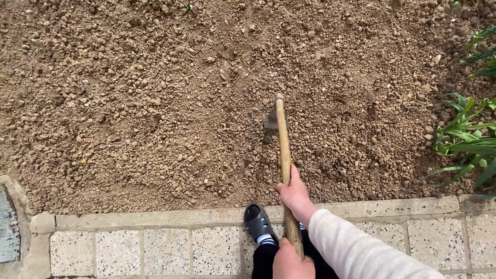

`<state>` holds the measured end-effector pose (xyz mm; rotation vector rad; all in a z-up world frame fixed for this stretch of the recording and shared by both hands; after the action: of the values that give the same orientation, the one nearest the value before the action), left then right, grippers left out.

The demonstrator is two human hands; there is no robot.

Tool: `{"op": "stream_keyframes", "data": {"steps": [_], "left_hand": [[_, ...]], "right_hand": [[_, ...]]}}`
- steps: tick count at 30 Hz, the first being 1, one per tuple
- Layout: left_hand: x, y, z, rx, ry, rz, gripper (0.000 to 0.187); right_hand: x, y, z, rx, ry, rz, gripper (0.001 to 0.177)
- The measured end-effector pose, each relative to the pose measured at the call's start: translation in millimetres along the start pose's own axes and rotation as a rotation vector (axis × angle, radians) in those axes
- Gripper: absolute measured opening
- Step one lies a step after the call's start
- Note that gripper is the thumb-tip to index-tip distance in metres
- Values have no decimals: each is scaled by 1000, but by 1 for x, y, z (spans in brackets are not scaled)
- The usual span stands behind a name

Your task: The person uses a wooden-handled rake to smooth and level a patch of loose, brown soil in a garden bed. They repeatedly drag the rake tines across the ground to break up clumps and create a flat surface, working near a tiled walkway and some green plants.

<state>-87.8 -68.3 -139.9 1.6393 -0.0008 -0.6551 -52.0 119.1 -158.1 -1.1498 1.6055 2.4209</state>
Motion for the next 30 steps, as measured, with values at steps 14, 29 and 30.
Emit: {"op": "stream_keyframes", "data": {"steps": [14,29,30], "left_hand": [[-46,39,-107,161,207,-5,37],[15,40,-80,35,51,114,35],[8,45,-86,29,63,118,38]], "right_hand": [[-80,-17,75,-147,-248,-61,83],[-71,-40,-4,33,-107,-45,80],[-77,-33,4,40,-123,-24,79]]}}
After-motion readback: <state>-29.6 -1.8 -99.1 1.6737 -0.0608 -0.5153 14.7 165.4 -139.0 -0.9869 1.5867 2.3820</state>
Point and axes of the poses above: each hand's wrist, its own y-axis away from the middle knuckle, its own x-axis out of the palm, z = x × y, the point moved 9 cm from there along -y, towards the middle knuckle, and after that the axes turned 12 degrees about -z, right-handed, at the moved point
